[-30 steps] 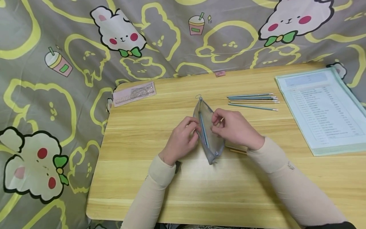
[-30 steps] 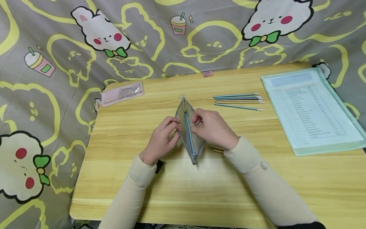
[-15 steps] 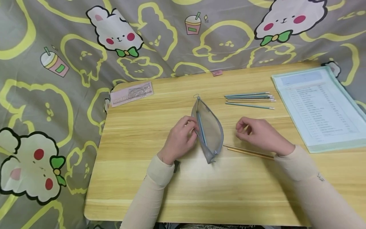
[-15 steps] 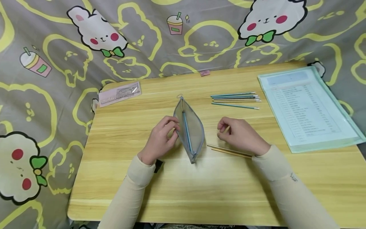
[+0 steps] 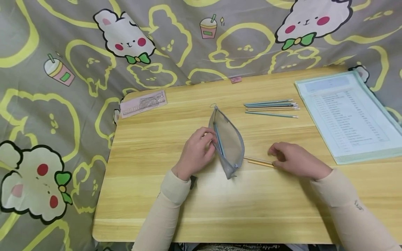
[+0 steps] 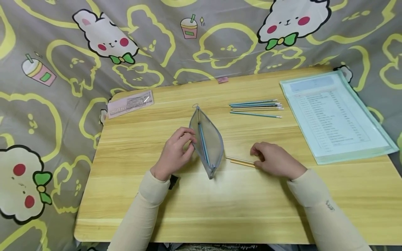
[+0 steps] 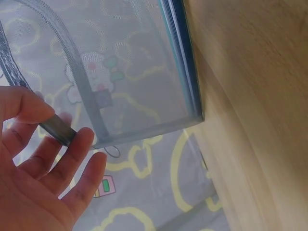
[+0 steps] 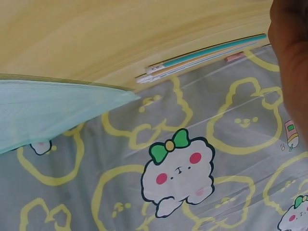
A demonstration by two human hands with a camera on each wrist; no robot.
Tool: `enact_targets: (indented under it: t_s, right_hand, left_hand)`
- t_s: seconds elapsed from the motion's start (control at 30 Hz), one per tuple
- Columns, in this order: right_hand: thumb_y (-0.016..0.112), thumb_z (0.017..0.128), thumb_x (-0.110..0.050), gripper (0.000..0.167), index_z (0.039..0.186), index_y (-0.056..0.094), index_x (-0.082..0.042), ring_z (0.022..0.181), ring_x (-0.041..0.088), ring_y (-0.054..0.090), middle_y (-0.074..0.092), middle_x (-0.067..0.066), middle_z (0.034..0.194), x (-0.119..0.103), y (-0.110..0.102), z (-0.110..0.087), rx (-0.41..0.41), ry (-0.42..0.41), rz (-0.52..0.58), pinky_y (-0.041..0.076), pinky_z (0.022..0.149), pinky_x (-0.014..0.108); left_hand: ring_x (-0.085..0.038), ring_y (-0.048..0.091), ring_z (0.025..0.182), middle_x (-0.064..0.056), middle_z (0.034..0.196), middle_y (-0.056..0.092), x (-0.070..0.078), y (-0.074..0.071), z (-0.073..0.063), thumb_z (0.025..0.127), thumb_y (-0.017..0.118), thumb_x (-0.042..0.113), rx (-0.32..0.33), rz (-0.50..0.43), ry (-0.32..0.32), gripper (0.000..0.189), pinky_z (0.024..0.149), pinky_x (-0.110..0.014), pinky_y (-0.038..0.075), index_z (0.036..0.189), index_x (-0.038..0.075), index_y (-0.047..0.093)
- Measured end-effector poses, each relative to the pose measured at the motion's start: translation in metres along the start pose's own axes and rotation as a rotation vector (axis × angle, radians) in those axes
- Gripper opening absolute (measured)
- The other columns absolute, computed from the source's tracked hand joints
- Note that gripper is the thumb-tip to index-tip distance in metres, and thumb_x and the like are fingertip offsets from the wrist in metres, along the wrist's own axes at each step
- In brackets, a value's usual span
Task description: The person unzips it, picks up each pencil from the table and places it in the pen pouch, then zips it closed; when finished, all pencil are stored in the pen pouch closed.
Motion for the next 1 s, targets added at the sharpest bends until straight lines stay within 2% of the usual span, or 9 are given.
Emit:
enact_targets:
  t_s: [0.2,0.6,0.87,1.0]
  right_hand:
    - [0.078,0.087,-0.007,0.025,0.111,0.069,-0.007,0.082,0.013,0.054,0.061,-0.004,0.088,-0.001,0.004,0.001,-0.004,-0.017,-0.01,0.048,0.074,0.032]
    - [0.073,0.085,-0.002,0.024,0.109,0.07,-0.007,0.075,0.012,0.054,0.059,-0.007,0.08,0.006,0.004,0.005,0.02,0.005,-0.138,0.049,0.071,0.035]
    - [0.068,0.083,-0.006,0.012,0.091,0.062,-0.013,0.068,0.015,0.05,0.051,-0.005,0.07,0.003,-0.001,0.01,0.058,0.054,-0.21,0.04,0.058,0.032]
    - [0.065,0.081,-0.006,0.012,0.091,0.061,-0.012,0.065,0.016,0.048,0.049,-0.005,0.068,0.0,-0.005,0.014,0.068,0.063,-0.212,0.038,0.057,0.032]
  left_hand:
    - [-0.024,0.069,0.102,-0.009,0.114,0.069,0.0,0.002,-0.001,0.09,0.066,-0.004,-0.006,0.004,-0.002,0.009,0.087,-0.034,0.06,0.091,0.005,0.069]
    - [-0.024,0.069,0.105,-0.009,0.115,0.069,-0.002,0.003,0.0,0.09,0.065,-0.002,-0.014,0.009,-0.006,0.009,0.09,-0.035,0.06,0.092,0.005,0.069]
    - [-0.024,0.069,0.106,-0.009,0.115,0.069,-0.002,0.002,0.0,0.09,0.065,-0.002,-0.013,0.011,-0.005,0.009,0.091,-0.036,0.06,0.092,0.006,0.069]
    - [-0.025,0.069,0.106,-0.009,0.115,0.07,-0.002,0.001,0.001,0.089,0.064,-0.003,-0.002,0.006,0.006,0.01,0.091,-0.036,0.06,0.092,0.006,0.069]
Point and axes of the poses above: each hand's wrist, its own z-axis towards the middle knuckle, its own y-axis out of the palm, x = y × z, the point moved 8 cm from there along z, towards the middle knuckle
